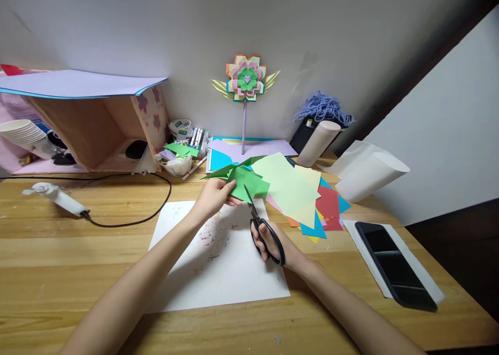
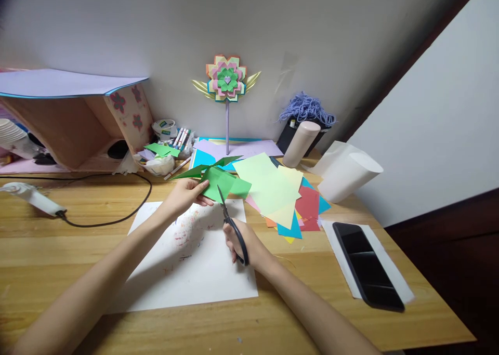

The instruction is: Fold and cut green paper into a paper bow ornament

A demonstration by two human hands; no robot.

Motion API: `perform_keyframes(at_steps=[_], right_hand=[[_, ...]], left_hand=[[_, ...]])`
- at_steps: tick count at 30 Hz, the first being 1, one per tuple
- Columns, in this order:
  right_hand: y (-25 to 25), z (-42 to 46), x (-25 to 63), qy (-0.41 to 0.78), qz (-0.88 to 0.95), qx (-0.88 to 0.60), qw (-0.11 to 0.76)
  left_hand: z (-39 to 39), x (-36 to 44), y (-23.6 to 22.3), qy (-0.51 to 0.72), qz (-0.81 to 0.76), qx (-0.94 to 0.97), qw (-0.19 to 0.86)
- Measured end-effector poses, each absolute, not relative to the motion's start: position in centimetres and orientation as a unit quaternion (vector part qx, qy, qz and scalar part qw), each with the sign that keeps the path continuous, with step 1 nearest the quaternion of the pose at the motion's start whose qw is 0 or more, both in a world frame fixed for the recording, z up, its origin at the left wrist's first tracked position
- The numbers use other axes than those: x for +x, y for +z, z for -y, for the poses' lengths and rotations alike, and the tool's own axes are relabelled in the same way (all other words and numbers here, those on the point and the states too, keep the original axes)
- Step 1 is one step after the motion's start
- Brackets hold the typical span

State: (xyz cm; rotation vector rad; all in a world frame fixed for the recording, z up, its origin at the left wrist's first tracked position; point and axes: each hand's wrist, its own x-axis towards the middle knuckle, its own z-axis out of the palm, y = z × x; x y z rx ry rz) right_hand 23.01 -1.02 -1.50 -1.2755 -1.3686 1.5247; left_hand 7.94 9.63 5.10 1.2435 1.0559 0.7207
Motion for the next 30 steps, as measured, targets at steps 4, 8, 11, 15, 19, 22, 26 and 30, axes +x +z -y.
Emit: perform_keyframes(at_steps=[4, 8, 11, 15, 19, 22, 26, 30], right_hand=[[-1.86, 1.08, 23.01, 0.577, 0.531, -0.502, 0.365], [-2.04, 1.05, 23.02, 0.562, 0.528, -0.519, 0.368], [-1.90, 1.09, 23.01, 0.561, 0.531, -0.518, 0.368], [-1.41, 1.27, 22.95, 0.569, 0.542, -0.498, 0.366], [-1.37, 1.34, 22.93, 0.572, 0.536, -0.500, 0.369], [-1.69, 1.27, 22.94, 0.567, 0.537, -0.506, 0.367], [-2.04, 1.14, 22.97, 0.566, 0.527, -0.512, 0.373], [-2.07, 1.11, 22.97, 0.563, 0.520, -0.521, 0.376]], left_hand=[[-9.51, 8.09, 5.29, 0.315, -0.467, 0.533, 0.632], [-9.62, 8.04, 5.29, 0.312, -0.473, 0.527, 0.633], [-9.73, 7.98, 5.10, 0.312, -0.468, 0.528, 0.636], [-9.52, 8.07, 5.08, 0.305, -0.464, 0.533, 0.639], [-9.10, 8.21, 5.40, 0.284, -0.466, 0.537, 0.644], [-9.04, 8.19, 5.46, 0.277, -0.464, 0.541, 0.644], [-9.20, 8.10, 5.35, 0.276, -0.469, 0.543, 0.640], [-9.23, 8.11, 5.43, 0.276, -0.469, 0.542, 0.640]])
